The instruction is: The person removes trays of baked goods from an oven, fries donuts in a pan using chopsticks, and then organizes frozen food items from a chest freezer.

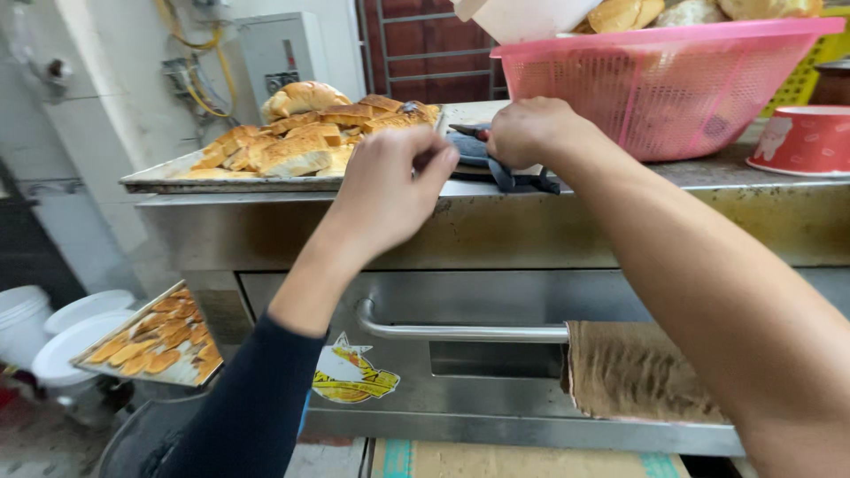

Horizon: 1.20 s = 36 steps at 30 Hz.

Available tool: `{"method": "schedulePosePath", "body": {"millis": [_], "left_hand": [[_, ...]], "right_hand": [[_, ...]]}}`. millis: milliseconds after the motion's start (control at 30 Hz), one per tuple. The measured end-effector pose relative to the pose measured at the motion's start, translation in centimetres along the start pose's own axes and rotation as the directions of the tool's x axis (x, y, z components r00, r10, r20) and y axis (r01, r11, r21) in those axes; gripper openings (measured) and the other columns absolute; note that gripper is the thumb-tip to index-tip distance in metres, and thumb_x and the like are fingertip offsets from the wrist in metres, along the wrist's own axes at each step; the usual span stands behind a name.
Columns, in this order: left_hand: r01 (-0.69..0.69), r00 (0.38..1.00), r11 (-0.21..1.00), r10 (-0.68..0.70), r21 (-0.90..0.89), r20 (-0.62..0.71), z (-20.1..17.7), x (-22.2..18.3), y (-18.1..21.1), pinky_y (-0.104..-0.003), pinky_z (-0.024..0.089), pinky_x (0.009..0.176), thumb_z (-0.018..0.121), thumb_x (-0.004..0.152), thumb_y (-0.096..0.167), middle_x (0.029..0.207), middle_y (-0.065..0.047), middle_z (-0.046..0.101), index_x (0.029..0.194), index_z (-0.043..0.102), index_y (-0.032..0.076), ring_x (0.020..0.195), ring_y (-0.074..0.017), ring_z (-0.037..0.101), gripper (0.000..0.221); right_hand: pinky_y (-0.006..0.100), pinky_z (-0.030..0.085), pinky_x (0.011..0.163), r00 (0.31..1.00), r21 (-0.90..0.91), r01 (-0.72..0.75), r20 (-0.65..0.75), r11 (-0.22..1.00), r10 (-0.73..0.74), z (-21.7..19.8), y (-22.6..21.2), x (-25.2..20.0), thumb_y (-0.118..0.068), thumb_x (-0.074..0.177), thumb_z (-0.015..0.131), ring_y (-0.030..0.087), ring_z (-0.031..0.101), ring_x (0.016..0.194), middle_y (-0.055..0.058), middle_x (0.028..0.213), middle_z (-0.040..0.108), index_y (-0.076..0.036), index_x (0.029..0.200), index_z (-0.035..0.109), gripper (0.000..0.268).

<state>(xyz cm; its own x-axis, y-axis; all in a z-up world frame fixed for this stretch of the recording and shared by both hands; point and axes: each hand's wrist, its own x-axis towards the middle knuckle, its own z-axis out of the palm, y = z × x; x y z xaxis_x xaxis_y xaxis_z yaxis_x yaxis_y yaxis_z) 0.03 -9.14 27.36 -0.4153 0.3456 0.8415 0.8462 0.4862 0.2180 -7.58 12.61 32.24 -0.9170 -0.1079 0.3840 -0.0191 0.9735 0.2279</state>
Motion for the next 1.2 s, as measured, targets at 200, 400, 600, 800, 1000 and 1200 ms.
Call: {"method": "schedulePosePath", "body": {"millis": [200, 400, 600, 800, 1000, 1200], "left_hand": [[-0.267, 0.886, 0.956, 0.196, 0.119, 0.419, 3.3, 9.4, -4.0, -0.041, 0.053, 0.098, 0.077, 0.076, 0.020, 0.117, -0.016, 0.074, 0.120, 0.073, 0.011, 0.112, -0.0309, 0.070, 0.045], [-0.057, 0.715, 0.913, -0.245, 0.403, 0.655, 5.6, 13.1, -2.8, -0.045, 0.051, 0.101, 0.077, 0.072, 0.027, 0.130, -0.010, 0.067, 0.140, 0.060, 0.027, 0.120, -0.0311, 0.064, 0.070], [-0.119, 0.963, 0.946, 0.035, 0.303, 0.269, 7.4, 13.4, -5.1, -0.052, 0.052, 0.097, 0.061, 0.085, 0.012, 0.120, -0.028, 0.067, 0.128, 0.068, 0.007, 0.112, -0.0449, 0.064, 0.044], [-0.162, 0.858, 0.964, 0.243, 0.210, -0.453, -0.4, 1.8, 0.6, -0.049, 0.056, 0.082, 0.065, 0.093, -0.002, 0.100, -0.024, 0.073, 0.124, 0.061, 0.002, 0.097, -0.0435, 0.072, 0.032], [0.315, 0.830, 0.890, -0.428, -0.331, -0.359, 2.3, -17.8, 7.6, -0.030, 0.052, 0.078, 0.074, 0.092, 0.014, 0.104, -0.008, 0.068, 0.136, 0.058, 0.000, 0.087, -0.0169, 0.062, 0.048], [0.355, 0.420, -0.012, -0.891, -0.935, 0.171, 10.2, -27.8, 7.6, -0.037, 0.055, 0.091, 0.064, 0.088, 0.006, 0.114, -0.008, 0.072, 0.120, 0.066, 0.000, 0.104, -0.0211, 0.069, 0.033]], "right_hand": [[0.056, 0.048, 0.088, 0.923, 0.109, 0.014, -0.384, 0.994, 0.030, -1.9, 2.9, -5.2, -0.038, 0.101, 0.048, 0.047, 0.064, 0.099, 0.029, 0.102, 0.069, 0.003, 0.097, 0.066, 0.045], [0.053, 0.049, 0.088, 0.870, 0.367, -0.017, -0.452, 0.930, 0.194, -2.7, 5.3, -13.3, -0.033, 0.109, 0.044, 0.047, 0.064, 0.099, 0.028, 0.099, 0.068, 0.005, 0.097, 0.062, 0.044], [0.034, 0.047, 0.053, 0.879, 0.815, -0.026, -0.257, 0.580, 0.401, -2.1, 5.9, -18.5, -0.034, 0.104, 0.040, 0.014, 0.055, 0.062, 0.002, 0.082, 0.065, -0.005, 0.107, 0.064, 0.038], [0.026, 0.040, 0.051, 0.763, 0.918, 0.219, -0.371, 0.330, 0.529, 4.5, 5.6, -25.9, -0.040, 0.112, 0.042, 0.007, 0.048, 0.058, -0.002, 0.073, 0.054, -0.005, 0.099, 0.065, 0.044], [0.028, 0.033, 0.049, 0.914, 0.995, -0.060, 0.024, 0.077, 0.405, 9.6, 5.7, -31.9, -0.043, 0.105, 0.055, 0.010, 0.043, 0.054, 0.003, 0.067, 0.053, -0.002, 0.086, 0.066, 0.047], [0.029, 0.042, 0.051, 0.962, 0.985, -0.152, 0.167, -0.082, 0.216, 11.1, 7.8, -36.5, -0.044, 0.100, 0.054, 0.013, 0.054, 0.059, 0.002, 0.071, 0.061, -0.006, 0.084, 0.064, 0.043]]}}
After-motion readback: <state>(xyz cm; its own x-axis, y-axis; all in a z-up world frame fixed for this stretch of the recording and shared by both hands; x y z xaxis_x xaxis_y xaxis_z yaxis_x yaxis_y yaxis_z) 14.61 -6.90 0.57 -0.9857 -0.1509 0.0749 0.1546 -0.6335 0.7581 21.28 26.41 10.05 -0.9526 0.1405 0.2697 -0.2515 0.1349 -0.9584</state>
